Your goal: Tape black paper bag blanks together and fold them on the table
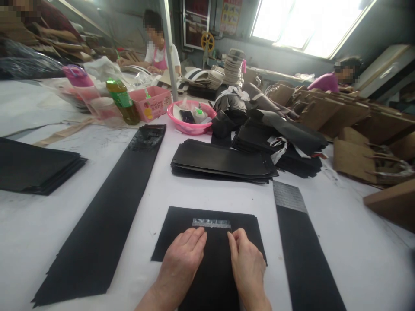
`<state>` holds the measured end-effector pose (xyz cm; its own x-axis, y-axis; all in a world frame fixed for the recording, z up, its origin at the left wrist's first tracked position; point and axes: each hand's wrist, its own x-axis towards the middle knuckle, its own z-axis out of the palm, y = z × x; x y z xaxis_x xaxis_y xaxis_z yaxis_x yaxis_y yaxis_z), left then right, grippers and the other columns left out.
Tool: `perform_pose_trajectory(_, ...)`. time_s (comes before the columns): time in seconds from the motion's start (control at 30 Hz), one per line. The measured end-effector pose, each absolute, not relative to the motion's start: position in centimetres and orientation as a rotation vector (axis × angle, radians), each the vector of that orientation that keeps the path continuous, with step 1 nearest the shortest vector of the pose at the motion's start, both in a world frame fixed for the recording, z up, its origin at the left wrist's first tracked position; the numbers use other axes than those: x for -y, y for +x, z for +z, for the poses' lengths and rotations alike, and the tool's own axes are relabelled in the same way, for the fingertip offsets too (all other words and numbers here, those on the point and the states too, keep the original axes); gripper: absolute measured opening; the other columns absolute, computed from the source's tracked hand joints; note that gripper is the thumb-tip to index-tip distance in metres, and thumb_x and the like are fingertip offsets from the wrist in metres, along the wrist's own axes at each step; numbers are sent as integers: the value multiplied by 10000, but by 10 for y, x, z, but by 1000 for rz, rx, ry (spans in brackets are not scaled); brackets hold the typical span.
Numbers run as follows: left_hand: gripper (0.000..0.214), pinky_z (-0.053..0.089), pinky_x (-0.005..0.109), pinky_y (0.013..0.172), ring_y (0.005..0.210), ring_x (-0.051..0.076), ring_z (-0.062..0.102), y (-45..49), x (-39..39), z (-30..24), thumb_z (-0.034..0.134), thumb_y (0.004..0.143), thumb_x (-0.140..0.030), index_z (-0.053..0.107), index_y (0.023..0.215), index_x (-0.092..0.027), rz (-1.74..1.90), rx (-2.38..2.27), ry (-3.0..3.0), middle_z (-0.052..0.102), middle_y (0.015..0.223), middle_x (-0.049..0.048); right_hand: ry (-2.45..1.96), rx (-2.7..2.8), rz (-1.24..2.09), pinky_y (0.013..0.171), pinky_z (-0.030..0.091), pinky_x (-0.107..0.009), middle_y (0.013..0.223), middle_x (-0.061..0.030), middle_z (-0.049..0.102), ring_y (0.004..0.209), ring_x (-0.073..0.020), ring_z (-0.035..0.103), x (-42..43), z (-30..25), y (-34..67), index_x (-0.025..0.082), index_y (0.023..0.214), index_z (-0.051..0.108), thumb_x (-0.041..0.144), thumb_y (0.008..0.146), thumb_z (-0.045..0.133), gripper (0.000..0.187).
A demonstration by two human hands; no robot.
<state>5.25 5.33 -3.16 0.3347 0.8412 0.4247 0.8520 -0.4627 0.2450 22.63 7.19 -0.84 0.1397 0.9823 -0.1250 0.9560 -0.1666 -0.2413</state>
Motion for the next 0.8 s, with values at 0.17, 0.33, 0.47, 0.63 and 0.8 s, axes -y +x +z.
perform_pose_trajectory(0.17,298,494,393,845,1038,254,577,53,-54,-34,458,887,-65,626,1123,-134,-805,1617,-2536,650,1149,77,-2355,1954,433,503,242,-258,653,11,659,621,-223,657,-75,-6,225,257,789,503,395,979,385,263)
perform_pose_trajectory(0.33,296,500,389,829,1017,247,584,53,-55,-34,447,887,-62,631,1108,-130,-841,1595,-2521,656,1131,76,-2385,1940,469,517,248,-261,658,18,657,650,-233,662,-76,-3,224,259,793,513,390,978,386,259)
perform_pose_trajectory(0.47,293,505,389,820,1011,248,587,54,-55,-33,447,885,-60,636,1096,-132,-846,1593,-2508,660,1119,74,-2390,1931,500,526,256,-266,657,19,653,656,-237,663,-76,-2,225,261,796,509,397,979,377,263)
perform_pose_trajectory(0.63,300,508,386,821,1007,248,590,54,-56,-33,447,879,-55,636,1096,-140,-844,1607,-2505,659,1120,75,-2380,1934,504,530,254,-272,659,18,651,654,-239,662,-76,-5,226,263,805,500,412,981,366,268)
perform_pose_trajectory(0.8,295,510,377,833,1006,240,591,54,-56,-31,444,883,-57,636,1092,-138,-872,1612,-2508,661,1112,75,-2395,1953,474,530,247,-277,659,13,649,648,-240,658,-76,-7,227,263,799,490,410,981,360,267)
